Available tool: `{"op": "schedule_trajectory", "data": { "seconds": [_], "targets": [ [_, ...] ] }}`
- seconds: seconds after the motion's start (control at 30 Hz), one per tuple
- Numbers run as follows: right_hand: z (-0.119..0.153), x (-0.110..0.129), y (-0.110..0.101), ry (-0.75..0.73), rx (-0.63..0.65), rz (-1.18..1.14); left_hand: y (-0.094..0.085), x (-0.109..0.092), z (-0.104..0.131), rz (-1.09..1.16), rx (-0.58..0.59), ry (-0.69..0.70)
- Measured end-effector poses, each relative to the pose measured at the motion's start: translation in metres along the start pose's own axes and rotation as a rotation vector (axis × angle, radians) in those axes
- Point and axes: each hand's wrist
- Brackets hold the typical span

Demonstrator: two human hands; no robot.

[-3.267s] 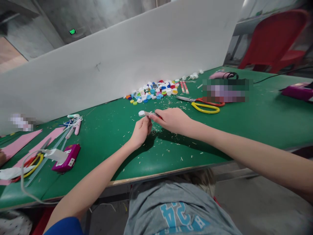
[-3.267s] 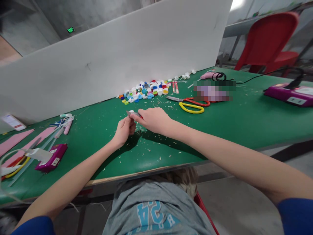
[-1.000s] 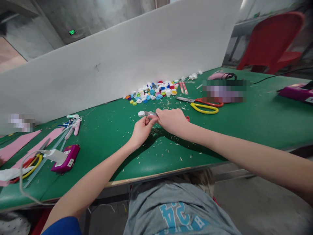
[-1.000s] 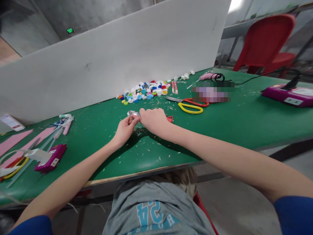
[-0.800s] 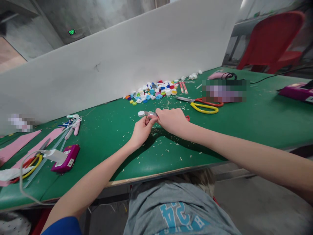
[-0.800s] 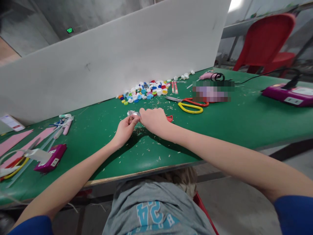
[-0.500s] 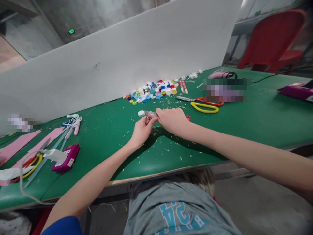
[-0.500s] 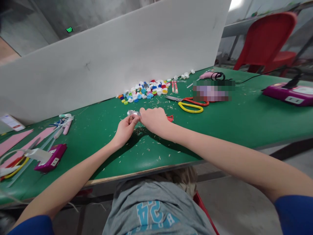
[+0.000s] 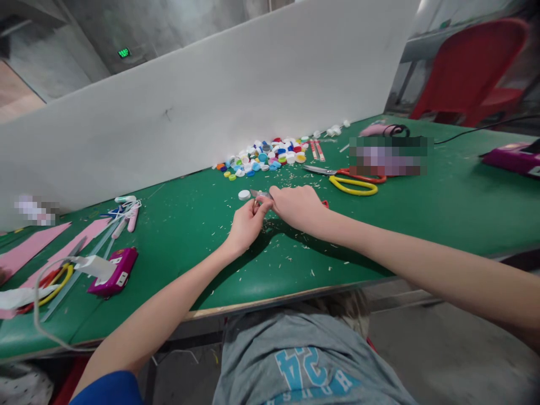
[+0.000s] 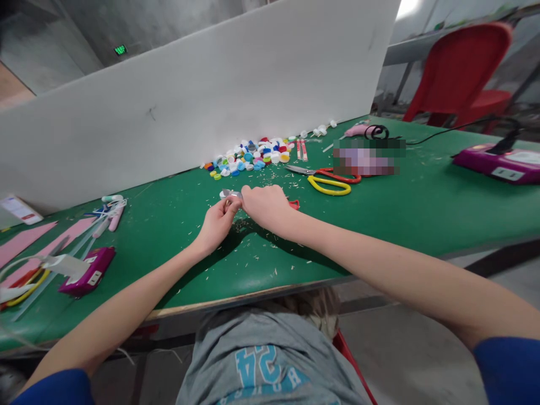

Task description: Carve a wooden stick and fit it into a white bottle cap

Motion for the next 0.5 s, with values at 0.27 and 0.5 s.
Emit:
{"op": "schedule_trajectory", "data": {
  "seconds": [0.27,0.5],
  "targets": [
    [-0.0011,-0.001,0.0019,0.011,-0.022,0.015,0.0024,0.0019,0.0,0.012,0.004,-0.011],
    [0.0005,0.0021,-0.0004,0.013,0.013,0.021,0.0049,0.0012,-0.0007,0.023,0.006,-0.026]
  ]
}}
Point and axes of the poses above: each hand's wrist, its own z-axis away from the middle knuckle, its own y-axis out of the palm, x = y × z, and after that the axes turned 10 degrees about y, right-handed
